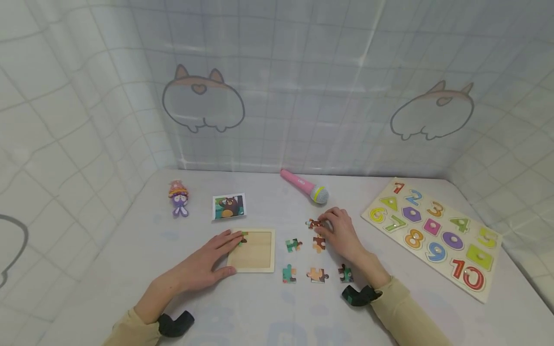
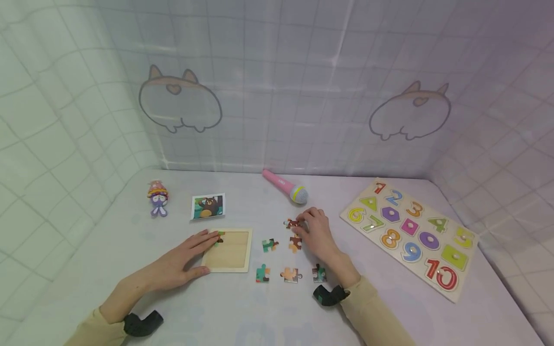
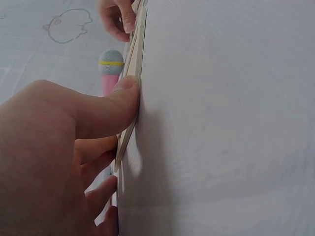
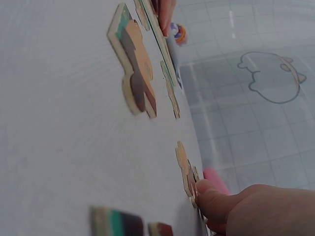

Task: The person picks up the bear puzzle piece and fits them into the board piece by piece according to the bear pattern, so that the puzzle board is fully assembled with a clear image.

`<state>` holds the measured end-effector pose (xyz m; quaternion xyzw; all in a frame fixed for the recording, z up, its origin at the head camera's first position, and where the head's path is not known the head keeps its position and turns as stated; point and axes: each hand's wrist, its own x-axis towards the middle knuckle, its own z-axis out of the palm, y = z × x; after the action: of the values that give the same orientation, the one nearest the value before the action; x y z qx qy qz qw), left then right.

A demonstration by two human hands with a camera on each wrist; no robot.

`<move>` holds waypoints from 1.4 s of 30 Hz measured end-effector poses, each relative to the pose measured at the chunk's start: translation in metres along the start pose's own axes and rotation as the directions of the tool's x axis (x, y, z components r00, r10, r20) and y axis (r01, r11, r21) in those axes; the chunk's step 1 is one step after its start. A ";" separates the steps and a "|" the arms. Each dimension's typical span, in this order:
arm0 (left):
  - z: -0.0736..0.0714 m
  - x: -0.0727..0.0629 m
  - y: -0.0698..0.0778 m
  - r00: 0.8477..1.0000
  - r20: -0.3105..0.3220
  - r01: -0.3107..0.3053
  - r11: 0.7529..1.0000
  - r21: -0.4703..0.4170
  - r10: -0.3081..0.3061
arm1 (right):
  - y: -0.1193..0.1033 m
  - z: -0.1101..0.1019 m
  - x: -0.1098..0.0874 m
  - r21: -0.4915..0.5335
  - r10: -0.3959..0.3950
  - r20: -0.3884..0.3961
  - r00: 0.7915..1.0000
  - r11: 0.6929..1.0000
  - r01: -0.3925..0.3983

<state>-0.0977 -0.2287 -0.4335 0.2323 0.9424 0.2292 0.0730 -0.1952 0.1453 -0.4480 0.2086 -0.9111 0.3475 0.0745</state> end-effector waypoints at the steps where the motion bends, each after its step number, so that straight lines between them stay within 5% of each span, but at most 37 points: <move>1: 0.000 0.000 0.000 1.000 -0.001 0.000 1.000 -0.001 0.000 | 0.000 0.000 0.000 -0.001 0.001 0.002 1.000 1.000 -0.001; 23: 0.000 0.000 0.002 1.000 -0.002 0.004 1.000 -0.003 -0.004 | -0.002 0.001 -0.001 -0.061 0.037 0.002 0.999 0.997 -0.037; 42: -0.001 0.000 0.001 1.000 -0.004 0.001 1.000 -0.005 -0.001 | -0.015 0.002 0.000 -0.001 0.035 0.018 0.999 0.999 -0.035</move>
<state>-0.0973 -0.2279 -0.4322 0.2312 0.9421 0.2322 0.0717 -0.1884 0.1341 -0.4405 0.1956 -0.9155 0.3464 0.0605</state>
